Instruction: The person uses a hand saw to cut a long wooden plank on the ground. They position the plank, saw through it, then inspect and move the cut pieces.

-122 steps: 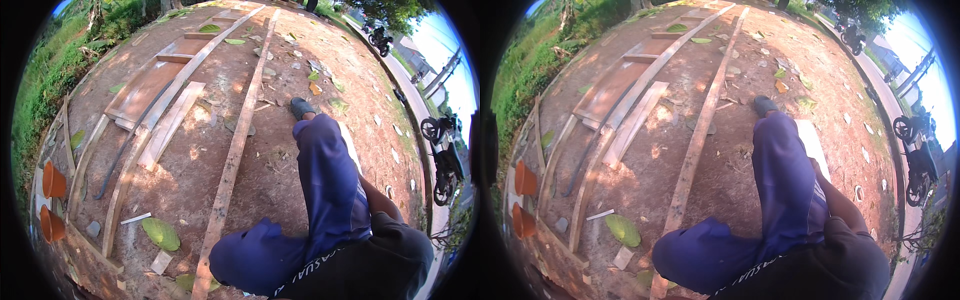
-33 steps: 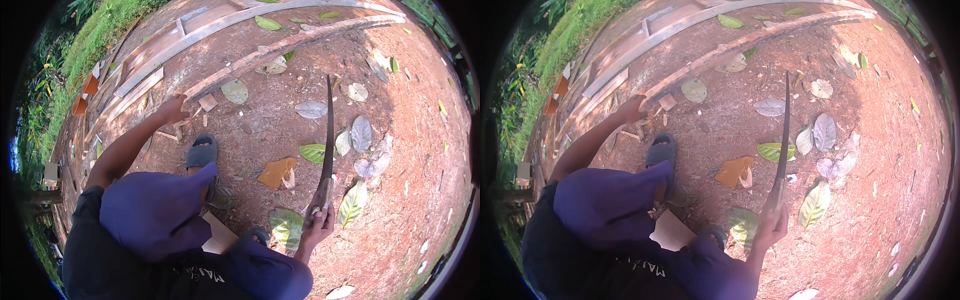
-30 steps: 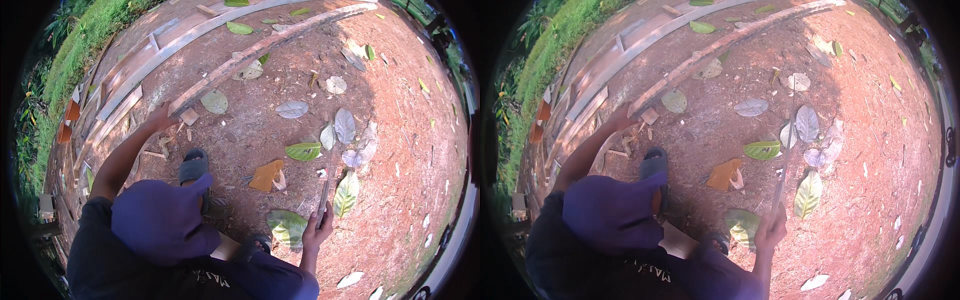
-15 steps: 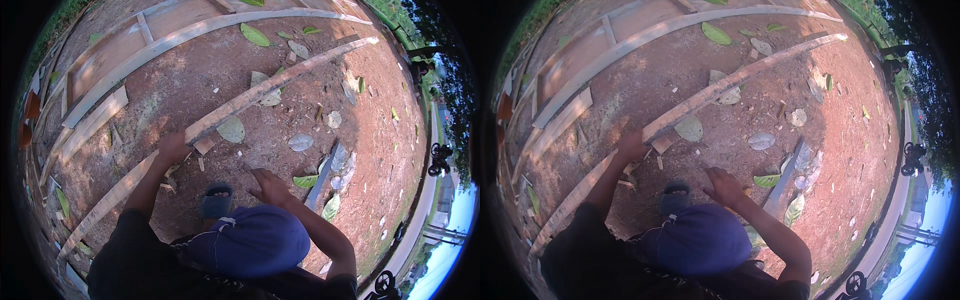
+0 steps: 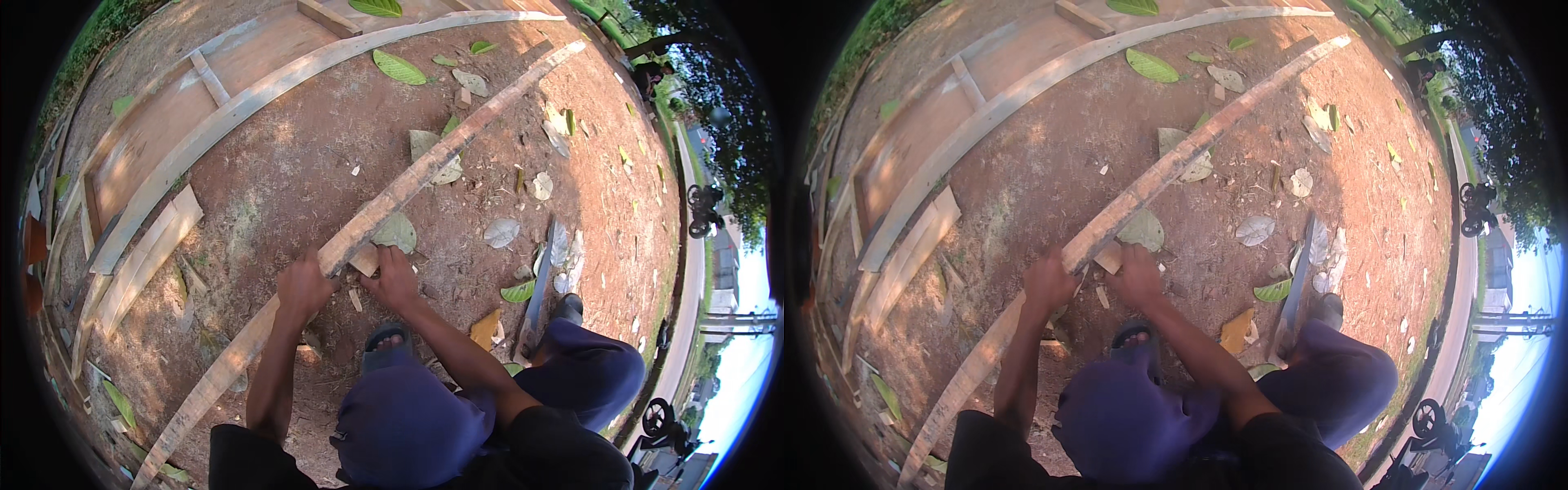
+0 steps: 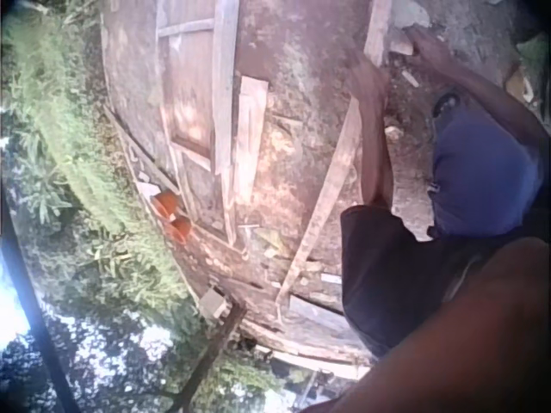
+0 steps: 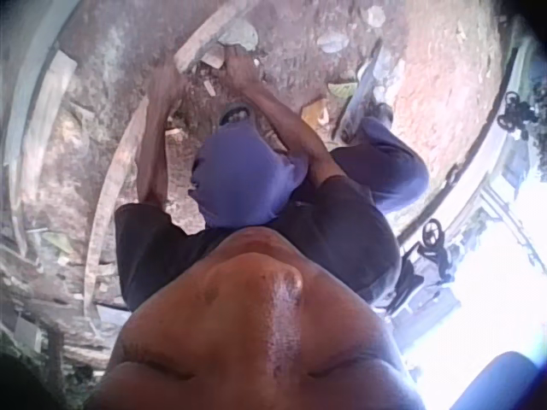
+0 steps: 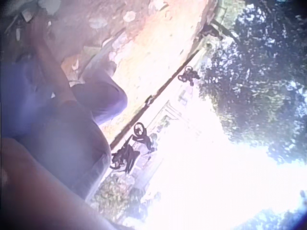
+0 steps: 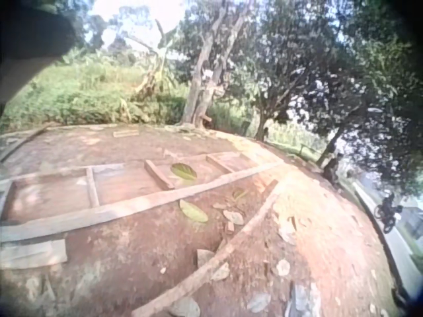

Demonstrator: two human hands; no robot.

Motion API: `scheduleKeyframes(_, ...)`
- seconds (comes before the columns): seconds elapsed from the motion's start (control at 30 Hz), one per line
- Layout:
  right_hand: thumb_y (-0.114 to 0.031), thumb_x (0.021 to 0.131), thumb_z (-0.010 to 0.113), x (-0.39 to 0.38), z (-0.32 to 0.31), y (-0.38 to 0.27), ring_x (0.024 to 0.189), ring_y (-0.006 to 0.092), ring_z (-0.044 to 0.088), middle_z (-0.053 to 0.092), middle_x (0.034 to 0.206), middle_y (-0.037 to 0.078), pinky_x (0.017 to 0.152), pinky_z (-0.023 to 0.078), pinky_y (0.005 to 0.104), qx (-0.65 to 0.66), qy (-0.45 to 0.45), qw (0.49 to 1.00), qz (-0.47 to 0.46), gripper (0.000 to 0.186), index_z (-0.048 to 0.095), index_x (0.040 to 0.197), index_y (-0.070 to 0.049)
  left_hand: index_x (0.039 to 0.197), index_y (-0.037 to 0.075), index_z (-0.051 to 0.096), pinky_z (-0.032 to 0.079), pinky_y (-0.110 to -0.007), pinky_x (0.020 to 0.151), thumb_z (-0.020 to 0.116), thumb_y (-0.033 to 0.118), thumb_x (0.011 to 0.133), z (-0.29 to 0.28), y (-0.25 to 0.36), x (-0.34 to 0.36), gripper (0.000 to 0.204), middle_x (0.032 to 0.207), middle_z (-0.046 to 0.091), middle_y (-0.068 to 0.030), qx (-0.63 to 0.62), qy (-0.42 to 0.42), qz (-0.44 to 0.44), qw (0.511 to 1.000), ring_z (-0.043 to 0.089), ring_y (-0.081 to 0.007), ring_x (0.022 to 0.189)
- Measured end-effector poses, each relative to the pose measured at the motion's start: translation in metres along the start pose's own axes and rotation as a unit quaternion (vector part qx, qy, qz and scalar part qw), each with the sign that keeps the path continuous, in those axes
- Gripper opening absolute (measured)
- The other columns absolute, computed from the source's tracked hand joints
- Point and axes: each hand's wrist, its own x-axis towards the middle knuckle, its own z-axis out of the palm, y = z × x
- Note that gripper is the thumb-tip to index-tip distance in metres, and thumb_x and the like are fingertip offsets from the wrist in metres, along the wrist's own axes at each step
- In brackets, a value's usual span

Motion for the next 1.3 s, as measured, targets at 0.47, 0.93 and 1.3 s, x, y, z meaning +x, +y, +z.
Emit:
scheduleKeyframes(0.47, -0.043, 0.082, 0.075, 0.140, -0.090, 0.142, 0.120, 0.0406, 0.054, 0.059, 0.125, 0.023, 0.104, 0.045, 0.0453, -0.082, 0.063, 0.988, 0.118, 0.069, 0.055, 0.132, -0.001, 0.104, 0.002, 0.056, 0.053, -0.052, 0.076, 0.083, 0.032, 0.070, 0.004, -0.013, -0.011, 0.053, 0.095, 0.067, -0.0234, 0.042, -0.039, -0.057, 0.997, 0.067, -0.0428, 0.088)
scheduleKeyframes(0.93, -0.052, 0.079, 0.070, -0.170, -0.205, 0.261, 0.097, 0.0321, 0.072, 0.074, 0.100, 0.017, 0.084, 0.057, 0.0445, -0.220, -0.347, 0.814, 0.411, 0.049, 0.075, 0.098, -0.007, 0.105, 0.003, 0.060, 0.051, -0.046, 0.072, 0.087, 0.026, 0.065, 0.039, -0.015, -0.018, 0.053, 0.088, 0.067, -0.0178, 0.046, 0.064, -0.053, 0.995, 0.066, -0.0389, 0.079)
scheduleKeyframes(1.3, -0.035, 0.071, 0.084, -0.317, -0.143, 0.236, 0.101, 0.0454, 0.065, 0.066, 0.106, 0.025, 0.084, 0.054, 0.0521, -0.125, -0.162, 0.859, 0.470, 0.067, 0.052, 0.120, -0.001, 0.106, 0.004, 0.061, 0.051, -0.047, 0.077, 0.086, 0.028, 0.066, 0.026, -0.007, -0.008, 0.053, 0.088, 0.067, -0.0175, 0.027, 0.022, -0.102, 0.994, 0.067, -0.0366, 0.083)
